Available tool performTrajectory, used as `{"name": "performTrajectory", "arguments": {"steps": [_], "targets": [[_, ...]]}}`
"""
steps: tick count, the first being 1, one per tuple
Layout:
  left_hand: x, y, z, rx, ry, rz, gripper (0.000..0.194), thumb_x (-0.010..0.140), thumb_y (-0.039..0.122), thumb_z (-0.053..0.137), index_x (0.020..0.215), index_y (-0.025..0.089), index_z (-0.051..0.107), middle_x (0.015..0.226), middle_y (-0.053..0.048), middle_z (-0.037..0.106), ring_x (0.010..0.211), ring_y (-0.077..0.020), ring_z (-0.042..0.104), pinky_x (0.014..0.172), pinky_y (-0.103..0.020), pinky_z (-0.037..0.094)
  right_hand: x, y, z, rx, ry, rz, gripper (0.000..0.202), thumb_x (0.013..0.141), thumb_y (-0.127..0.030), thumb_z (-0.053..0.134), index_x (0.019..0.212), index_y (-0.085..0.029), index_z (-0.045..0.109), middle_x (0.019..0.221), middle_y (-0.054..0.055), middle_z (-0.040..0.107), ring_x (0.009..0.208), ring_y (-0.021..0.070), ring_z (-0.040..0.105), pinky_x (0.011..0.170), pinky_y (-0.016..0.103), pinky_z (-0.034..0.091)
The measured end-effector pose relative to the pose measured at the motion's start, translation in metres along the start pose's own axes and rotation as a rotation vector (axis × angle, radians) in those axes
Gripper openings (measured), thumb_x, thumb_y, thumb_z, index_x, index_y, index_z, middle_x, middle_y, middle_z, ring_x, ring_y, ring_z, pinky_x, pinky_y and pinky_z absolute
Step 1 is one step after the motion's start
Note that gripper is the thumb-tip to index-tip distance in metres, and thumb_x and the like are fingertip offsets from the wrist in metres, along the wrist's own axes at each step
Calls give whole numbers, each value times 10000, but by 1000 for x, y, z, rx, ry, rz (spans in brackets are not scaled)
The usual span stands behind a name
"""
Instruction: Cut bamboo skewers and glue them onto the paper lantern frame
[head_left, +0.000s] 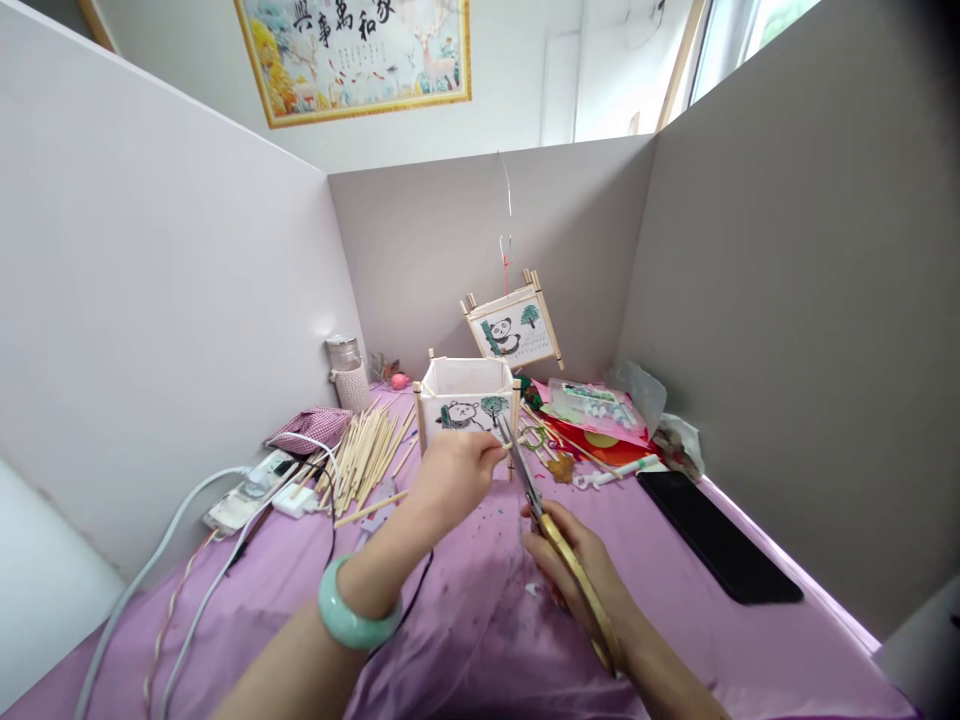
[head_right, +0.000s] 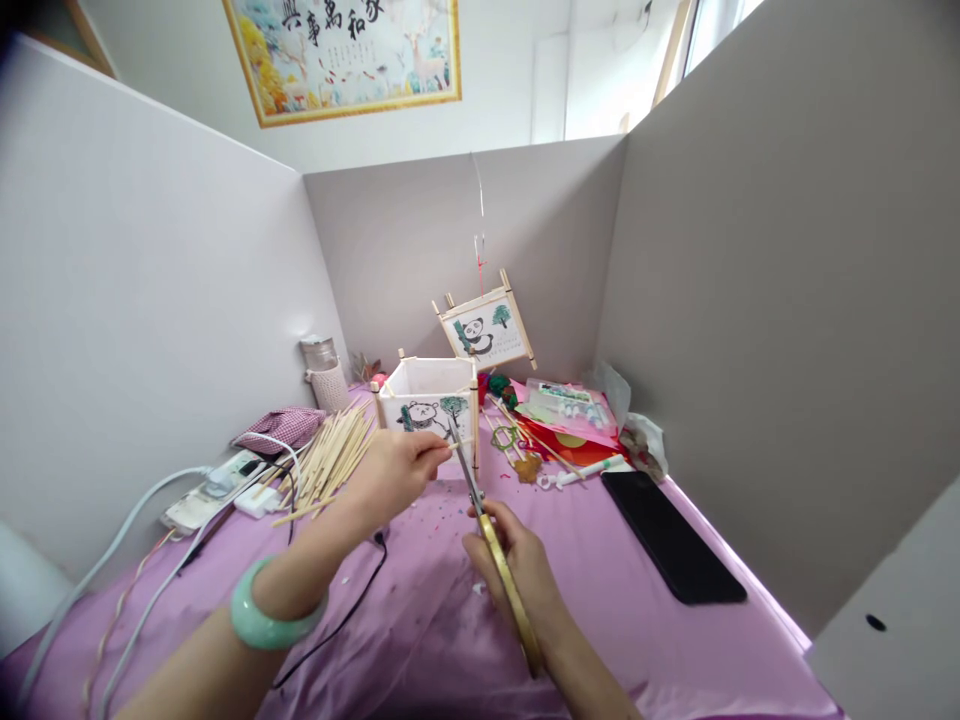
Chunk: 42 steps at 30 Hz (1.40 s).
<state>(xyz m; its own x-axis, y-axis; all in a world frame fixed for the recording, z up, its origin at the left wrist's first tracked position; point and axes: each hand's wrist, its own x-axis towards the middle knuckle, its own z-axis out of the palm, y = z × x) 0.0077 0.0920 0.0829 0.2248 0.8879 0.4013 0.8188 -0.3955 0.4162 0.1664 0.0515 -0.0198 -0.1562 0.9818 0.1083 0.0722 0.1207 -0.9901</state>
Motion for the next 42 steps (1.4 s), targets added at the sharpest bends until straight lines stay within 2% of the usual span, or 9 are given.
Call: {"name": "performTrajectory", "arguments": {"steps": [3,5,11,14,20,25,28,35,42], "targets": [[8,-5,-14,-310,-276,-160,254,843,306,525,704,157,677,555,9,610,406,-81,392,437,-218,297,1,3,1,-47,18,-47,370,772,-427,596,1031,-172,530,602,-73,420,410,79,383,393,215,345],[7,-6,-17,-358,-342,-196,270,856,330,503,749,158,681,586,4,628,390,-76,384,423,-215,299,2,4,1,-67,24,-62,360,779,-416,586,1034,-169,531,614,-68,423,415,78,384,398,215,348],[-15,4,5,299,145,50,234,916,280,478,842,189,681,792,-47,691,705,-179,616,594,-267,370,3,8,0,-53,6,-42,342,790,-416,590,1032,-182,529,639,-63,442,421,73,388,395,208,347],[-19,3,17,464,181,105,244,941,276,439,886,198,664,769,-42,682,714,-199,627,570,-282,348,2,7,-1,-26,8,-22,363,781,-431,598,1037,-181,532,636,-66,433,412,69,380,387,207,350],[-5,2,3,317,36,105,278,910,230,467,715,171,657,651,-36,654,601,-154,573,563,-261,334,3,6,0,-13,24,-13,374,765,-420,603,1038,-172,540,618,-68,429,400,70,379,375,208,350],[13,-2,-25,-102,-259,-54,356,857,324,527,553,166,626,449,33,487,440,-93,411,480,-219,305,3,9,1,-8,24,-48,368,762,-411,608,1033,-171,543,595,-75,414,388,66,364,377,208,341],[16,-2,-28,-121,-350,-99,346,849,361,535,587,169,655,431,39,462,424,-100,402,466,-227,308,4,9,1,-19,19,-43,374,763,-411,607,1035,-164,537,591,-75,407,386,67,361,375,210,336],[-8,6,13,431,163,133,206,926,260,465,866,178,645,801,-45,667,737,-199,613,589,-286,350,5,12,1,12,15,-19,368,780,-420,601,1049,-184,516,643,-64,442,400,69,385,386,214,365],[-15,-5,23,588,236,248,246,959,234,395,851,188,612,719,-32,624,655,-189,589,534,-295,299,4,13,1,17,15,-37,354,765,-409,622,1024,-184,536,634,-67,433,413,69,388,402,213,365]]}}
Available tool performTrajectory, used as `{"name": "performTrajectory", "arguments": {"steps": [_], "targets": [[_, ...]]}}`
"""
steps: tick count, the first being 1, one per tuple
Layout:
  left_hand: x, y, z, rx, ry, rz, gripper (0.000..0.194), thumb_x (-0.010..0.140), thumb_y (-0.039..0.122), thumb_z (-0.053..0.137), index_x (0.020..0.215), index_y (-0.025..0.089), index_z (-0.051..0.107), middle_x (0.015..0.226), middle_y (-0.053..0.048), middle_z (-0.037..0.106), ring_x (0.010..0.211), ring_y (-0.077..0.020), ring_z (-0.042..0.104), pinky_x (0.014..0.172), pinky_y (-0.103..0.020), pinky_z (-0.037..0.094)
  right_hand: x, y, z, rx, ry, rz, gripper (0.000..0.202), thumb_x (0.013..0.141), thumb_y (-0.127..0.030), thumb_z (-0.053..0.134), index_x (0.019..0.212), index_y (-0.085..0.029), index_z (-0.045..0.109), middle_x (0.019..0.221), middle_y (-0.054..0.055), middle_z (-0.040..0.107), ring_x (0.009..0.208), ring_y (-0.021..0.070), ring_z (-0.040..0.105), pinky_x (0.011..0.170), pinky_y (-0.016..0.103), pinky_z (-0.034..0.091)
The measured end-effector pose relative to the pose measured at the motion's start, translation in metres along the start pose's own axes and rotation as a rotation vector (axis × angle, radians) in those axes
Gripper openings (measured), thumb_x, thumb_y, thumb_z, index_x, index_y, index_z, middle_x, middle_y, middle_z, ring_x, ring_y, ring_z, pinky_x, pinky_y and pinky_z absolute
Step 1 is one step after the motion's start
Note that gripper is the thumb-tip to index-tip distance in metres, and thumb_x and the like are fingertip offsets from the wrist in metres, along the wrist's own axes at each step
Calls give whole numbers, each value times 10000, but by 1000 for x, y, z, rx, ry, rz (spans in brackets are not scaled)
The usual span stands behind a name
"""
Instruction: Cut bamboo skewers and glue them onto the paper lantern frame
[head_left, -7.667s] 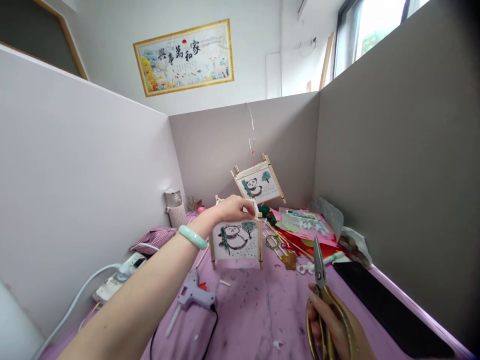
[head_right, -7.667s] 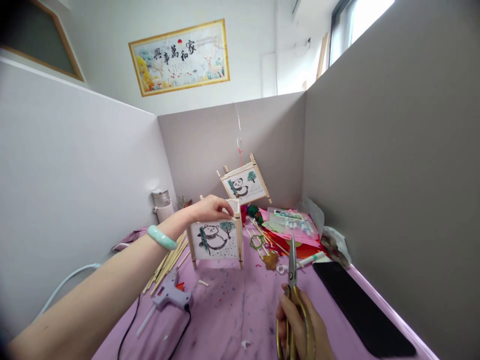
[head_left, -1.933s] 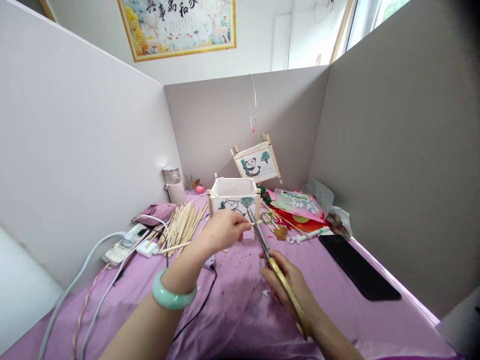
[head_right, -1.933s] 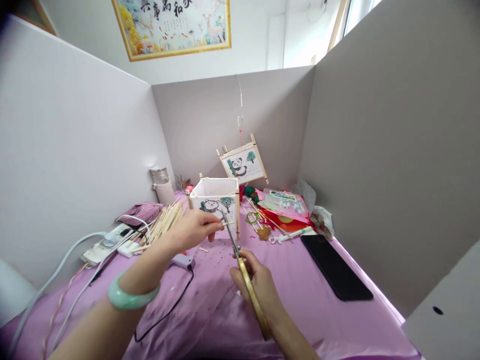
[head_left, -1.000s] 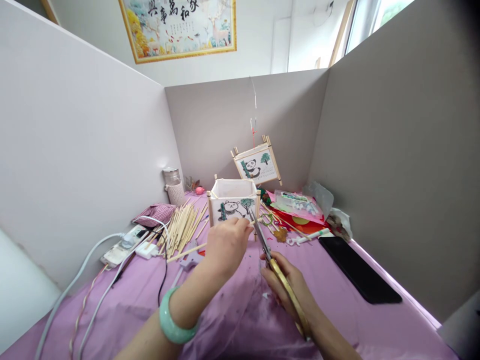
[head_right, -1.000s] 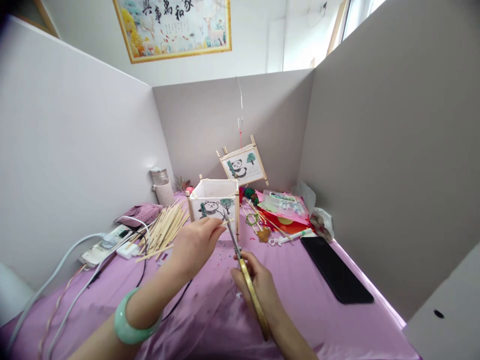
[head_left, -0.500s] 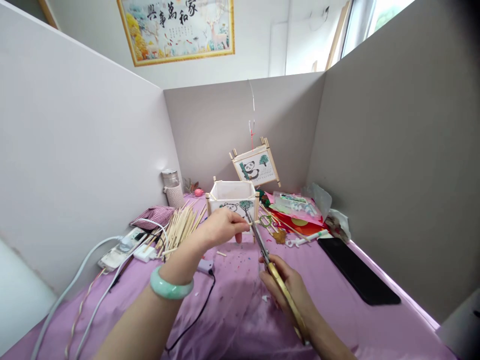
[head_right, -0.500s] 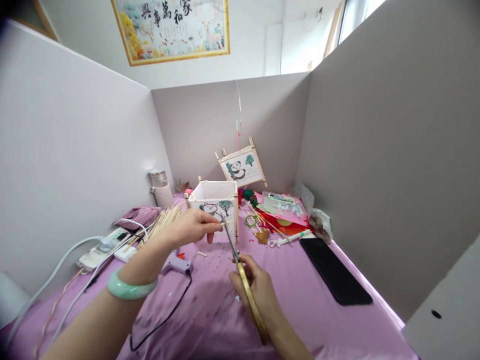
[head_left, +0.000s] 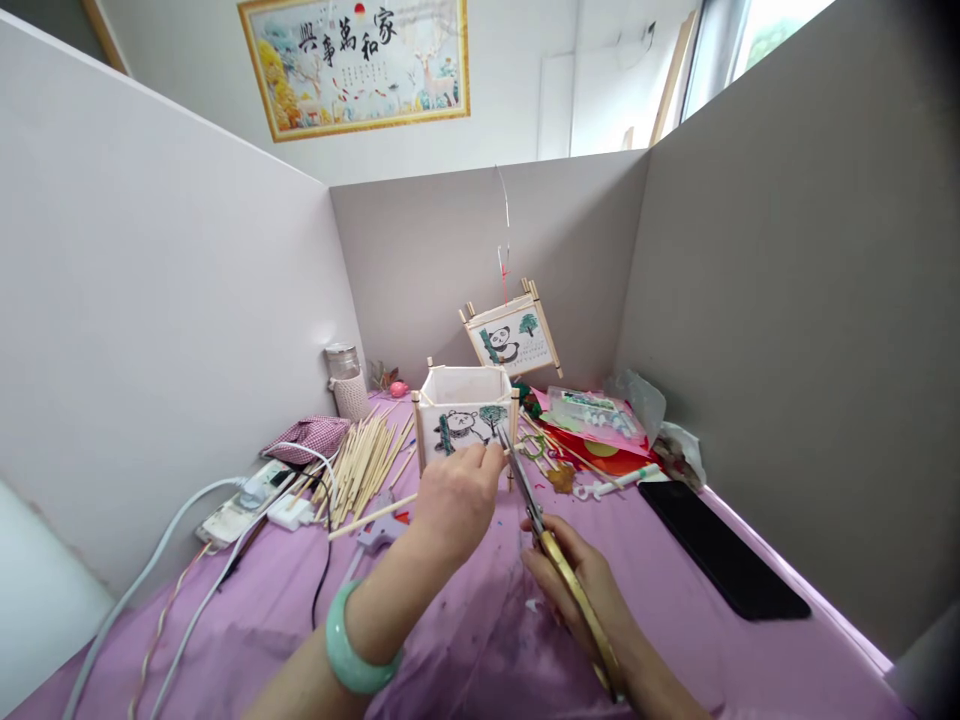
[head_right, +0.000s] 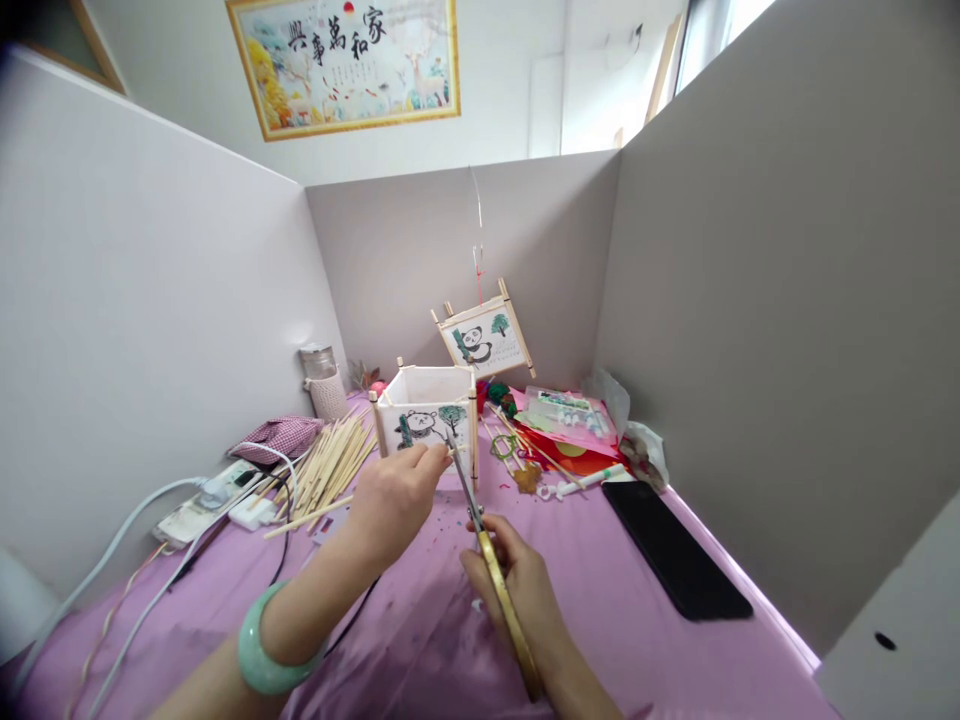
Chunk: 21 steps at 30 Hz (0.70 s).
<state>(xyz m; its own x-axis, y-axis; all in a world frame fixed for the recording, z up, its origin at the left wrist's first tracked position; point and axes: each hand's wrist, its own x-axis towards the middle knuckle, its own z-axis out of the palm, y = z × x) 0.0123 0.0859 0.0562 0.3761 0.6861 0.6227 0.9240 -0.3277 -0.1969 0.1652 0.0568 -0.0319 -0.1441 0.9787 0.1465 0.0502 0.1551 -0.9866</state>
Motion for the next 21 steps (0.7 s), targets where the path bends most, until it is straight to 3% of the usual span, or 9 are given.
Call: {"name": "performTrajectory", "arguments": {"steps": [5,8,10,12,17,21], "targets": [[19,-14,-13,-299,-194,-79,278,928,233,443,749,168,646,651,-28,637,591,-153,553,544,-264,301,2,0,0,-4,10,6,368,765,-408,609,1039,-172,542,606,-71,425,412,74,376,416,220,363],[32,-28,-22,-644,-419,-158,316,900,274,478,659,162,649,555,4,601,525,-117,496,537,-230,328,2,-2,2,-24,23,-14,381,738,-403,624,1023,-159,555,597,-72,407,420,76,359,406,217,339],[35,-33,-26,-757,-524,-189,337,891,308,484,636,162,649,530,13,591,491,-109,473,521,-222,336,3,-2,2,-42,33,-24,392,729,-406,626,1019,-152,557,604,-68,408,431,79,358,407,217,336],[33,-30,-28,-687,-474,-191,371,905,323,461,621,165,641,537,3,599,511,-120,502,538,-230,348,3,-2,2,-45,28,-16,398,734,-414,619,1025,-151,554,603,-67,409,433,82,364,413,221,345],[9,-5,-20,-234,-147,-197,239,934,287,446,858,181,646,821,-50,690,727,-186,619,603,-265,362,2,-1,1,-24,7,-22,376,742,-412,623,1018,-166,557,610,-64,422,444,89,391,430,225,364],[-2,-1,-8,-68,-59,-109,238,950,257,415,859,187,624,761,-44,659,692,-188,608,561,-273,338,1,-2,2,-36,14,-22,360,744,-408,622,1002,-165,559,620,-60,426,451,91,396,431,226,365]]}}
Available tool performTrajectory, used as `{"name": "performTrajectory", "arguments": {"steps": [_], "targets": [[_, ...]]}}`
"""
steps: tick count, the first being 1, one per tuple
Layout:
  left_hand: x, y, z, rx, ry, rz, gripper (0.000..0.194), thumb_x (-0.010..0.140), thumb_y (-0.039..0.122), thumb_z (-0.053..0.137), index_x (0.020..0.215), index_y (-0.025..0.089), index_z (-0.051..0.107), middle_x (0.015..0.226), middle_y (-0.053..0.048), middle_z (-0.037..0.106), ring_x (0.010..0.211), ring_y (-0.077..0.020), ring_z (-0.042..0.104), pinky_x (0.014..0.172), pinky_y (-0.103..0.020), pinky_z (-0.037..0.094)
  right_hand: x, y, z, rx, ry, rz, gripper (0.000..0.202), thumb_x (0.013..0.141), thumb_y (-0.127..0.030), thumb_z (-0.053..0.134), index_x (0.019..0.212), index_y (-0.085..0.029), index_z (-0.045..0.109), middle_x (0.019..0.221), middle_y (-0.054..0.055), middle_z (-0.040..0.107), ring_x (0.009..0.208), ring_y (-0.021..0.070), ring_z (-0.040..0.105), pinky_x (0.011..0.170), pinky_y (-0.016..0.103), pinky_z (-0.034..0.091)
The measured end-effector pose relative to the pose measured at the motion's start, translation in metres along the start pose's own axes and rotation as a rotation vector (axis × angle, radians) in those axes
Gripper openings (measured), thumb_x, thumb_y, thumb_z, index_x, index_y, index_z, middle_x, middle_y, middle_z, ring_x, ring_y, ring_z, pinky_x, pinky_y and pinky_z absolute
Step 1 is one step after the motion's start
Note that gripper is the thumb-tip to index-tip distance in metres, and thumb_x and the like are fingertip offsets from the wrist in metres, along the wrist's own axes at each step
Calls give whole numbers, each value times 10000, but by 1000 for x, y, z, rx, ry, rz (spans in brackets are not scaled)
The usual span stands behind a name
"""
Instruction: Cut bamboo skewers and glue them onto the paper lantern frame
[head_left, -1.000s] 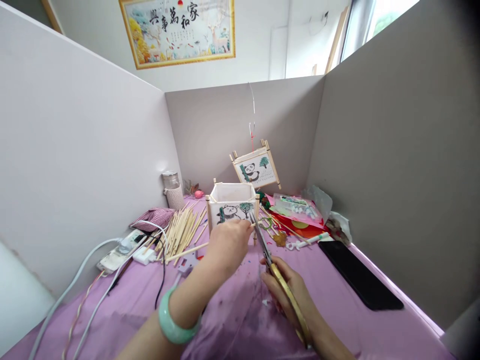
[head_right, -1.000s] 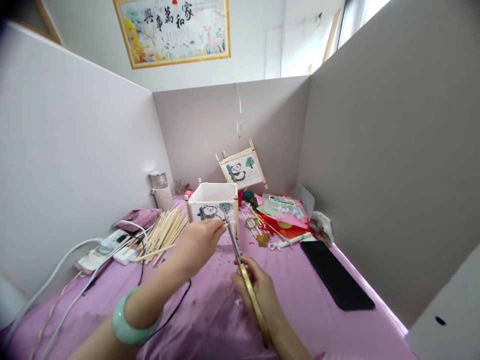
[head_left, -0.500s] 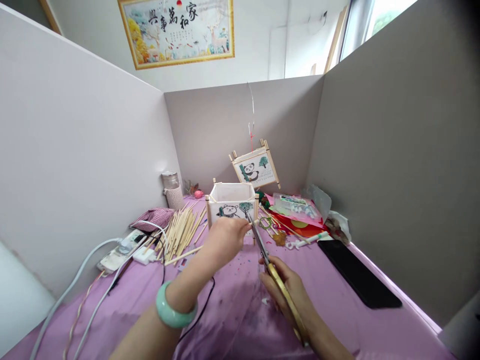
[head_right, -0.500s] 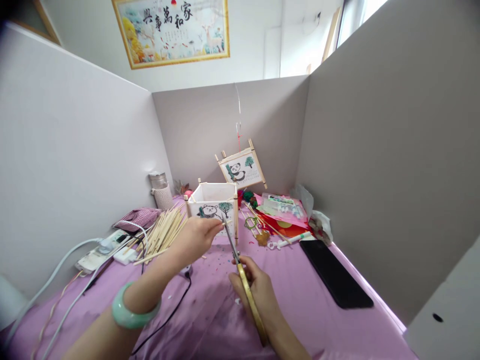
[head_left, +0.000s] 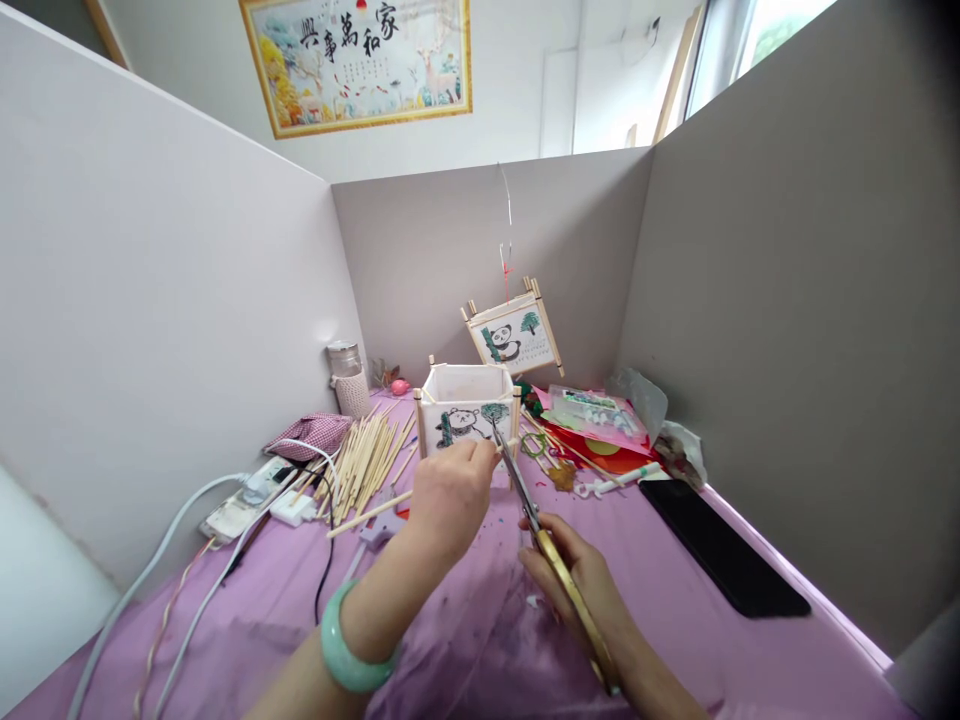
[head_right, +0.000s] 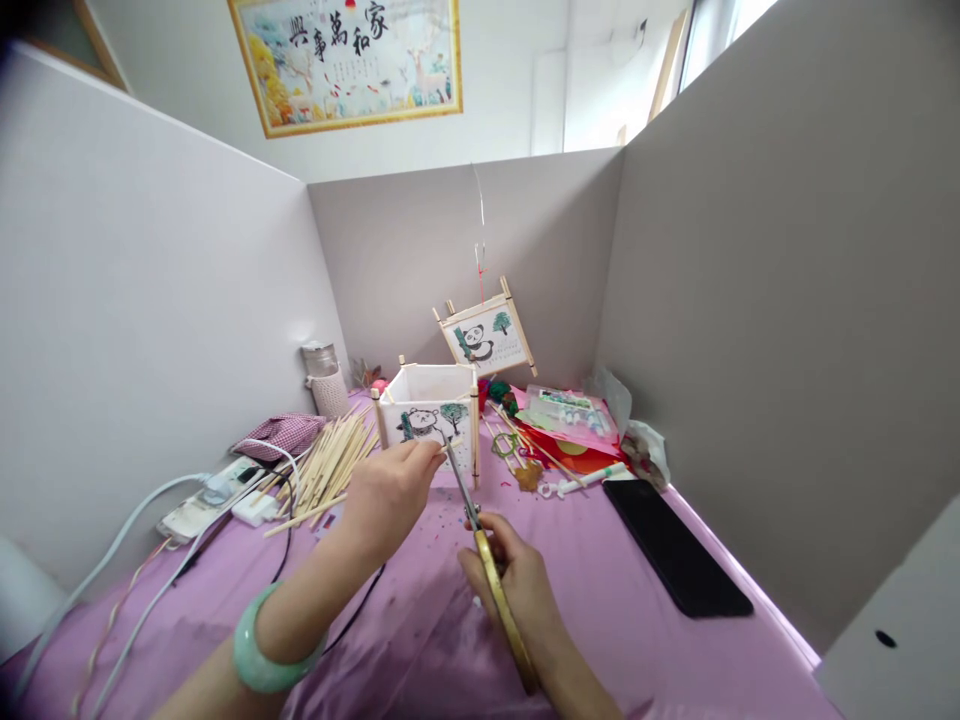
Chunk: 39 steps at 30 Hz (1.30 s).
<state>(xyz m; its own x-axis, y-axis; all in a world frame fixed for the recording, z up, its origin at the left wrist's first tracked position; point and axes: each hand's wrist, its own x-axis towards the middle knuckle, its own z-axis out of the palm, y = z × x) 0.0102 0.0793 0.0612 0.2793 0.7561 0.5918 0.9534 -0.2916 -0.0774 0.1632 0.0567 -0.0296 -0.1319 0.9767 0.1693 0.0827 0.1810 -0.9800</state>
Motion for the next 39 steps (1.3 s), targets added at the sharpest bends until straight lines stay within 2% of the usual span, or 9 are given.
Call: {"name": "performTrajectory", "arguments": {"steps": [5,11,13,17,20,25,29,32,39], "targets": [[15,-13,-7,-186,-103,50,283,932,234,427,762,168,643,656,-37,632,591,-147,553,552,-257,335,1,2,1,33,-11,16,376,739,-412,636,1017,-173,552,597,-74,398,434,84,361,426,226,361],[38,-30,-26,-673,-514,-106,378,872,387,495,611,166,655,460,28,507,428,-97,391,470,-231,304,1,4,1,-16,13,-4,378,754,-407,621,1035,-164,553,615,-66,402,460,90,369,431,221,363],[36,-26,-24,-579,-439,-92,371,883,374,487,624,172,660,485,18,539,464,-110,449,503,-236,327,2,4,0,-15,-2,-3,382,754,-414,617,1034,-161,551,609,-68,402,444,85,364,416,218,351],[18,-6,-10,-188,-93,-44,268,929,292,446,820,175,661,769,-45,683,679,-171,602,584,-264,351,3,3,-2,8,-6,-1,383,763,-436,606,1029,-167,547,612,-70,422,408,75,368,395,217,337],[8,3,2,-21,9,12,226,943,261,425,900,185,633,783,-47,674,697,-189,617,551,-274,327,2,1,-3,27,-3,12,372,757,-440,614,1014,-178,551,602,-76,422,403,75,376,397,216,345],[17,-3,-3,-138,-88,37,255,925,207,417,815,173,644,714,-45,664,635,-163,592,553,-260,333,-1,-2,-3,26,9,26,370,743,-431,614,1003,-173,560,595,-76,424,392,73,370,390,217,342],[35,-20,-20,-574,-379,-110,377,896,315,454,592,165,617,516,10,569,473,-106,464,501,-227,323,-1,0,0,45,25,24,341,741,-398,620,995,-177,561,578,-78,403,410,76,356,397,212,333],[40,-28,-25,-687,-548,-152,386,865,386,481,594,164,643,491,21,558,432,-102,409,459,-230,299,1,2,0,24,18,0,328,731,-369,638,985,-173,570,583,-70,411,444,82,360,414,209,334],[11,-3,-10,-238,-84,-78,228,926,280,454,946,185,659,863,-53,710,755,-182,632,642,-262,394,1,-2,-2,27,7,5,343,731,-395,637,980,-168,572,575,-70,431,409,81,377,397,215,336]]}}
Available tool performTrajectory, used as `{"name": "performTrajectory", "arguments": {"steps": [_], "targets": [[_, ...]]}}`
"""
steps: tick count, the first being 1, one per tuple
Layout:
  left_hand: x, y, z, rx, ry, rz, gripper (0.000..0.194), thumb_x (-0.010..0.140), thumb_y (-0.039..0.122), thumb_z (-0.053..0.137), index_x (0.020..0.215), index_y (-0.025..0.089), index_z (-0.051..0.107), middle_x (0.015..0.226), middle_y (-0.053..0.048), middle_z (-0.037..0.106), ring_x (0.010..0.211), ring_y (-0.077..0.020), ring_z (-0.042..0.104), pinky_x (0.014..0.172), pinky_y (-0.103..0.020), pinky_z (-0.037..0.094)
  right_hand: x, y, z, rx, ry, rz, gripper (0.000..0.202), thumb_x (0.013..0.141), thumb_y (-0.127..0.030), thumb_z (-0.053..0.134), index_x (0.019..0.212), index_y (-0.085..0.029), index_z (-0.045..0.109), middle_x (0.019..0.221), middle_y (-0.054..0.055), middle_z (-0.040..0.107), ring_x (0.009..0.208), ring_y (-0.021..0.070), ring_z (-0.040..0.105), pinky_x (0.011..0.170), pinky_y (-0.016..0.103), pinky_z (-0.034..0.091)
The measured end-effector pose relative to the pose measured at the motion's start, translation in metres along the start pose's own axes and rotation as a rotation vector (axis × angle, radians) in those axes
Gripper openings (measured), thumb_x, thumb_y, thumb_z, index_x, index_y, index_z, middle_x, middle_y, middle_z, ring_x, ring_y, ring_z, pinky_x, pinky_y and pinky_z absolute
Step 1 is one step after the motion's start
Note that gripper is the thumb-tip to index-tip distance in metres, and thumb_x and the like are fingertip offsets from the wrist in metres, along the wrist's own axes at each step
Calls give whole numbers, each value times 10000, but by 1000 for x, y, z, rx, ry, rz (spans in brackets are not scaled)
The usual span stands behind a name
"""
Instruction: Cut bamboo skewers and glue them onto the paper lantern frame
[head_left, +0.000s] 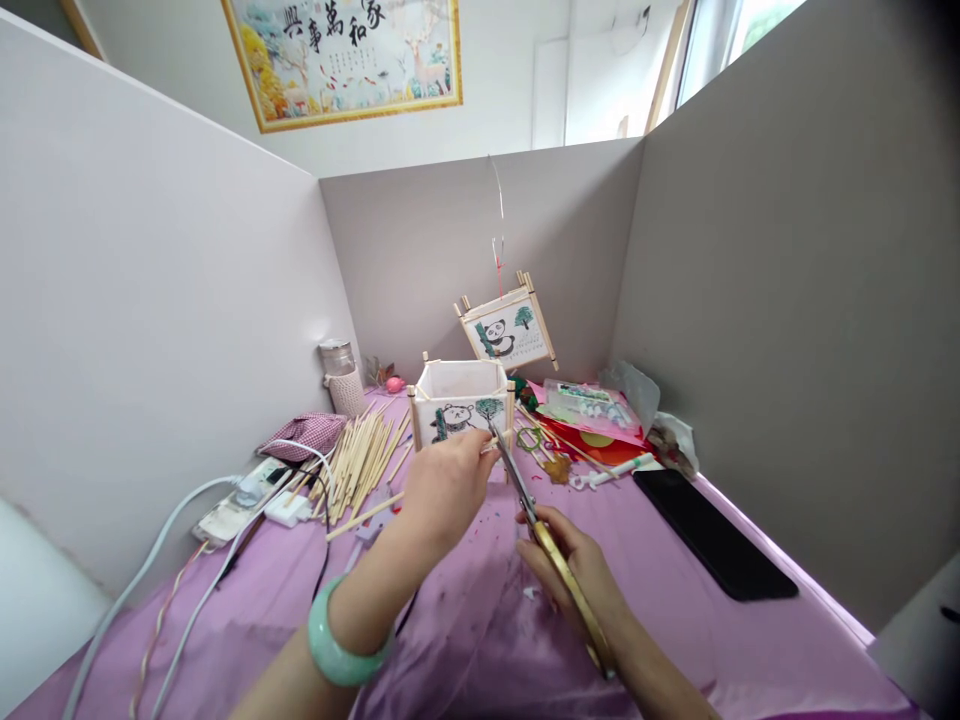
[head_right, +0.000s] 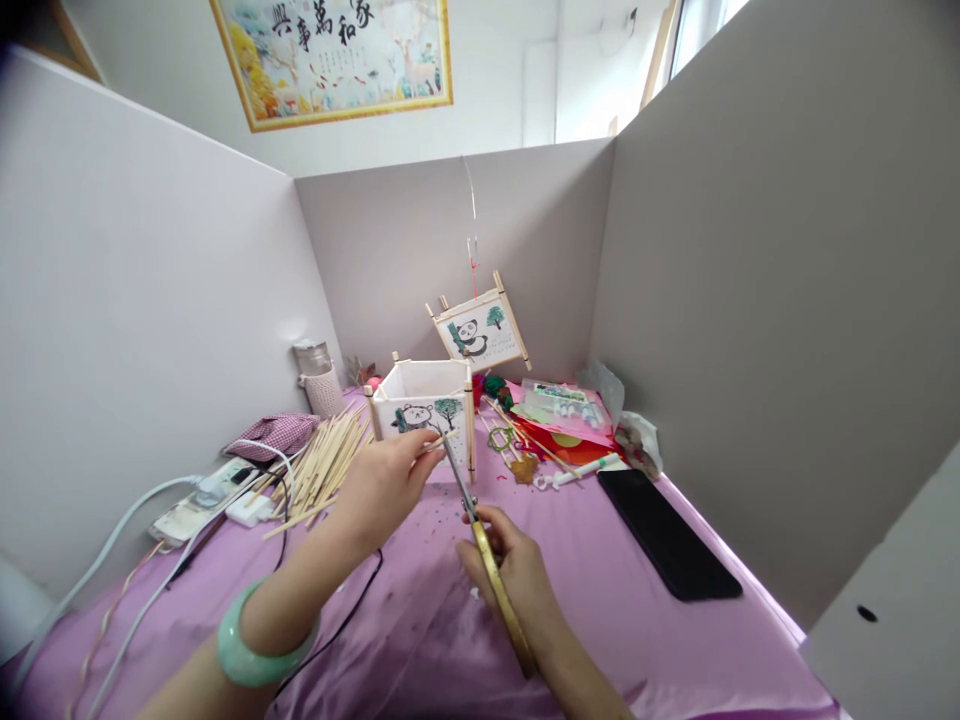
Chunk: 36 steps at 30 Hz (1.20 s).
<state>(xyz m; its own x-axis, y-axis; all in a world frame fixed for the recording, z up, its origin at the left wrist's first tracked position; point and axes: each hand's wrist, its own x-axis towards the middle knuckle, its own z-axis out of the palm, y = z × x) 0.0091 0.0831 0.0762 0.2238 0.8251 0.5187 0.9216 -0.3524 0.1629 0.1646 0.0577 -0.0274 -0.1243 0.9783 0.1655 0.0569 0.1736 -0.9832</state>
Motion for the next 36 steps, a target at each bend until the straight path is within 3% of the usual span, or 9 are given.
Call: {"name": "performTrajectory", "arguments": {"steps": [4,6,10,12,14,21,30,36], "targets": [[-4,3,5,182,11,34,276,951,256,385,902,185,647,804,-66,697,703,-190,633,584,-263,368,0,0,1,9,-1,11,358,726,-397,639,995,-172,568,579,-77,420,404,75,367,394,214,336],[2,0,-1,152,-26,43,295,941,244,389,822,180,652,730,-63,681,653,-179,614,572,-261,355,-1,0,1,10,-7,30,364,729,-402,633,1005,-177,562,580,-81,413,399,73,359,393,214,333],[19,-11,-19,-254,-254,-13,351,890,303,463,611,172,630,530,-7,587,514,-121,501,547,-237,350,-2,1,0,-5,-25,8,329,743,-392,612,982,-176,549,578,-78,405,428,80,365,414,218,335],[27,-17,-24,-477,-427,-97,325,860,348,487,645,171,655,515,12,575,456,-103,424,490,-227,325,-3,0,0,-20,-12,-18,322,736,-382,611,970,-168,551,582,-73,405,451,84,373,427,219,339],[31,-19,-26,-579,-525,-154,303,842,373,495,713,168,677,535,19,588,431,-97,376,453,-226,295,-3,-1,1,-25,6,-16,327,730,-377,609,970,-163,552,587,-71,411,453,84,375,427,220,336],[28,-2,-23,-304,-307,21,358,835,234,507,488,163,555,453,21,519,469,-101,433,537,-239,308,-4,-6,0,26,-22,42,354,727,-400,607,991,-175,536,578,-89,406,381,64,352,373,210,312],[12,4,-6,-318,-335,46,352,858,226,490,519,168,564,510,1,592,517,-117,514,563,-226,345,-12,-24,-12,40,-191,127,362,840,-463,565,1072,-204,467,686,-59,452,531,91,450,469,202,370],[5,7,-10,-320,-357,67,351,869,218,487,533,163,572,501,9,592,506,-105,515,559,-219,343,-16,-26,-20,-51,-262,85,344,883,-452,547,1115,-210,476,760,-28,483,660,128,506,579,239,410]]}}
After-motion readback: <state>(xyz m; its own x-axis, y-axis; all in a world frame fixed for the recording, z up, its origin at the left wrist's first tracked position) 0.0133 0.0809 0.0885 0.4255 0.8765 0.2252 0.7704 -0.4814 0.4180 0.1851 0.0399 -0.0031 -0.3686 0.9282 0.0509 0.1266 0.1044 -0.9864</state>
